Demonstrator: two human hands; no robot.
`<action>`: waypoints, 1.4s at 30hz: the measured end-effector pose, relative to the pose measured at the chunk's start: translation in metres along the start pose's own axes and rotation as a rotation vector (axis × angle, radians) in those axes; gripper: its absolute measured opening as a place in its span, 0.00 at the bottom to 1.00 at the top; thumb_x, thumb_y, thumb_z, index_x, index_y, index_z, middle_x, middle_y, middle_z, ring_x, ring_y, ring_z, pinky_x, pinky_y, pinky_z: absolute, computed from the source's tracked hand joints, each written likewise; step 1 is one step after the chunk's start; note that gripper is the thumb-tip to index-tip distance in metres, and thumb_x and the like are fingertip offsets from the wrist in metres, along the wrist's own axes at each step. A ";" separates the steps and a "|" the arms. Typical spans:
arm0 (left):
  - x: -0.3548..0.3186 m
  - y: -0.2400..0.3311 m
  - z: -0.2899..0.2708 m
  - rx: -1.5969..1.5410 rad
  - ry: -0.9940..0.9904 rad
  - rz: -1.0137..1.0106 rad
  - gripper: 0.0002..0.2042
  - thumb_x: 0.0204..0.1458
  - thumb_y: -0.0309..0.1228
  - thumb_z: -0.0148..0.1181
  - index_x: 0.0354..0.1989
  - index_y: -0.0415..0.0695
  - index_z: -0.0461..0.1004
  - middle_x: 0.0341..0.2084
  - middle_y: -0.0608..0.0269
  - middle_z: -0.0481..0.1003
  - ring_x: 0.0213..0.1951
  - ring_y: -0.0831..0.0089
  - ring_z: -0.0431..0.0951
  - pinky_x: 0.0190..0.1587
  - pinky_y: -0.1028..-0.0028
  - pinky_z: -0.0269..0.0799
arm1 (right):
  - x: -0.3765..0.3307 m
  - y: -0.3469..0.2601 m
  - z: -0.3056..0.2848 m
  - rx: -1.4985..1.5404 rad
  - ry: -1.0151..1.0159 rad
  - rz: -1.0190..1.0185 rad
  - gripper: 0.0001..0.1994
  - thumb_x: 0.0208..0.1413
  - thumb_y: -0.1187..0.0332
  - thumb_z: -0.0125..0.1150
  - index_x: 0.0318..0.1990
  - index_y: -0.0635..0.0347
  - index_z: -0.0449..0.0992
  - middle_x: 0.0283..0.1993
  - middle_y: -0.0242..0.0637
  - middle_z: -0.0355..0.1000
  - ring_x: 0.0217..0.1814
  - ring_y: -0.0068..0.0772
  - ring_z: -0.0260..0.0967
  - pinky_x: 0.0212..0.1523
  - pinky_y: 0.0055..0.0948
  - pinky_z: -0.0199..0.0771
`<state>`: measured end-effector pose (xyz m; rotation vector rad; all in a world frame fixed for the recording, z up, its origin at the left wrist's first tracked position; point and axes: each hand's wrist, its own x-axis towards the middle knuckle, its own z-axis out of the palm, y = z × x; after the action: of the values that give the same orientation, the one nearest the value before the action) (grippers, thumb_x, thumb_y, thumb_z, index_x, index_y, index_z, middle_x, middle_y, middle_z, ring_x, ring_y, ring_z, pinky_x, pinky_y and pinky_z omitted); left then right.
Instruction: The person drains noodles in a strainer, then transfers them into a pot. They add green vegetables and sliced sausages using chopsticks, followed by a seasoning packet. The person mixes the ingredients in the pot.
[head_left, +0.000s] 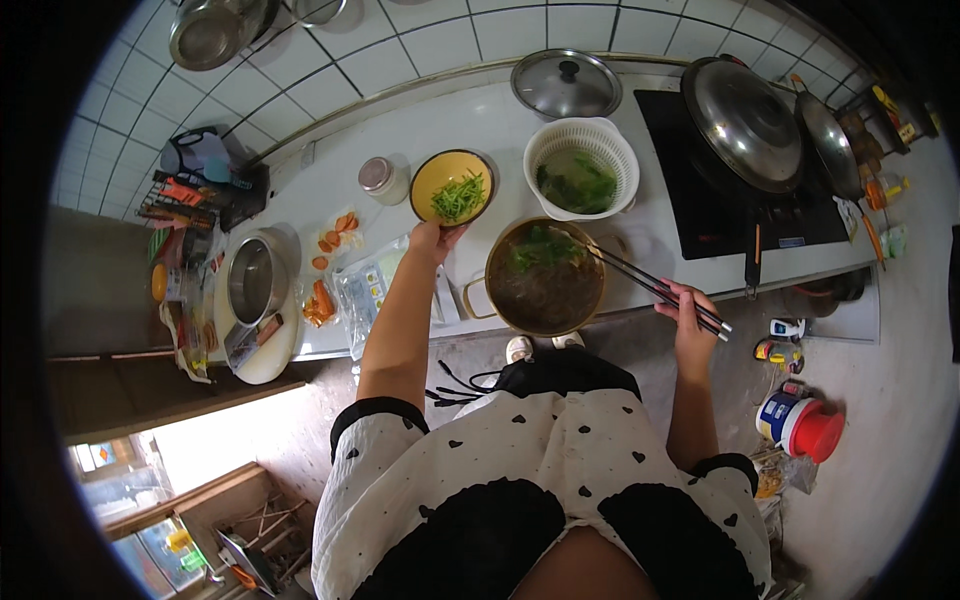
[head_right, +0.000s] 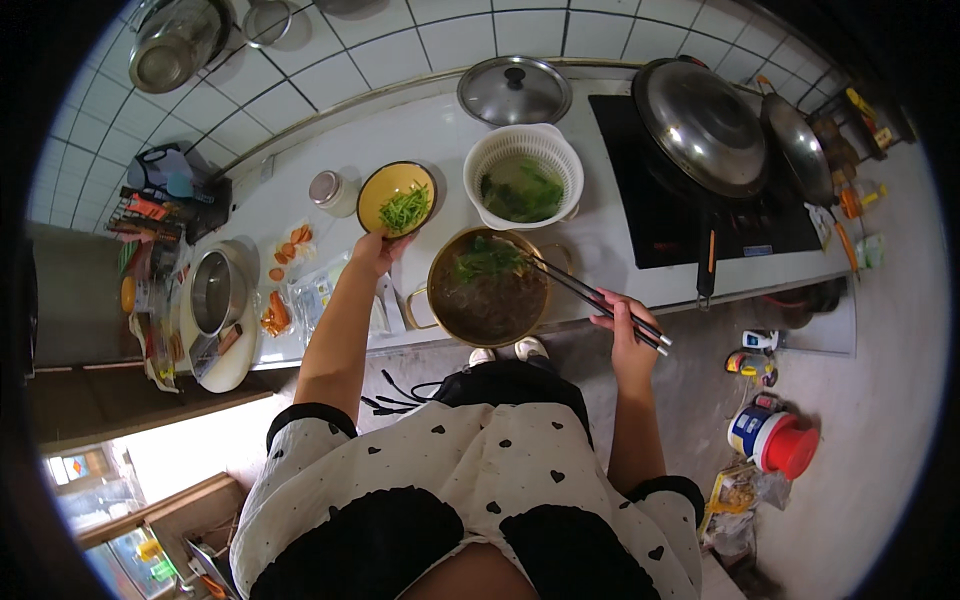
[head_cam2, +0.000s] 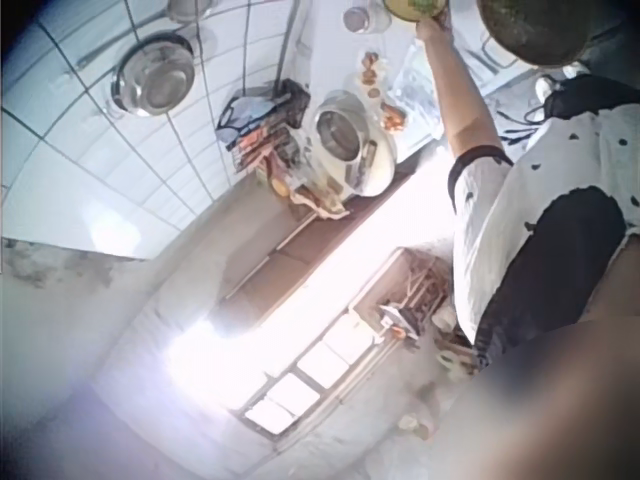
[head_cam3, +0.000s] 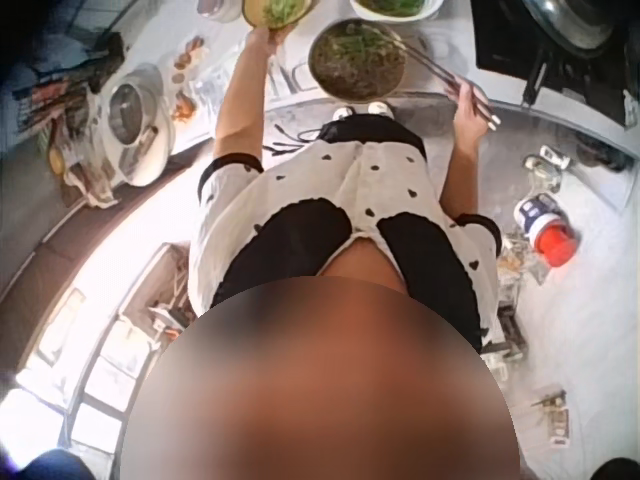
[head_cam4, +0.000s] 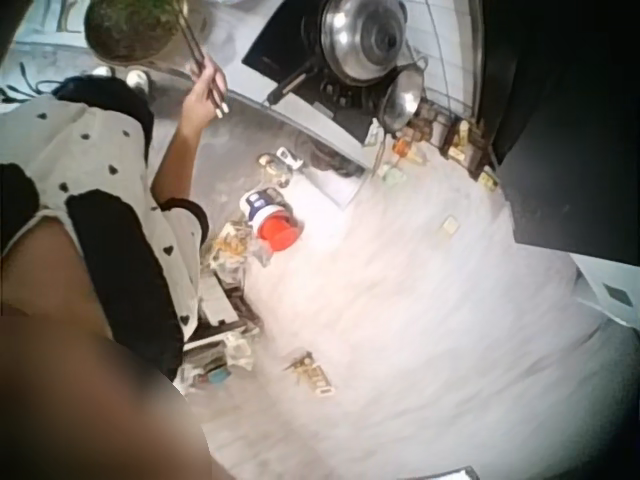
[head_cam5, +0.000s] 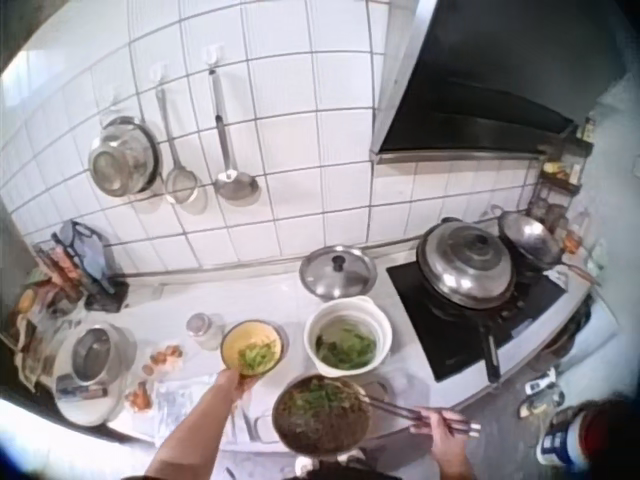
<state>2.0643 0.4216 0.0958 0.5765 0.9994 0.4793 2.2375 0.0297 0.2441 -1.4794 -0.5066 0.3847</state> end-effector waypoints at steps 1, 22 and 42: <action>0.003 0.000 -0.003 -0.006 -0.007 0.014 0.13 0.56 0.27 0.38 0.45 0.30 0.62 0.36 0.45 0.71 0.37 0.58 0.76 0.34 0.70 0.78 | -0.002 -0.002 -0.001 0.003 -0.001 0.003 0.13 0.59 0.69 0.44 0.37 0.74 0.70 0.40 0.48 0.71 0.38 0.36 0.72 0.33 0.27 0.77; -0.201 -0.020 0.037 0.187 -0.341 0.250 0.35 0.42 0.12 0.40 0.59 0.53 0.40 0.49 0.55 0.61 0.47 0.59 0.69 0.37 0.65 0.77 | 0.004 -0.012 0.141 0.288 -0.462 -0.097 0.10 0.56 0.74 0.48 0.42 0.70 0.71 0.44 0.44 0.69 0.41 0.33 0.71 0.33 0.25 0.79; -0.202 -0.039 0.024 0.829 -0.192 0.806 0.35 0.36 0.16 0.59 0.55 0.44 0.50 0.50 0.57 0.54 0.55 0.60 0.57 0.40 0.74 0.76 | -0.013 0.044 0.122 0.332 -0.400 -0.005 0.09 0.56 0.74 0.49 0.39 0.70 0.72 0.43 0.43 0.70 0.41 0.31 0.71 0.38 0.26 0.77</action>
<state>1.9969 0.2620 0.2091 1.7693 0.7203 0.6881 2.1630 0.1273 0.2017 -1.0812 -0.7244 0.7324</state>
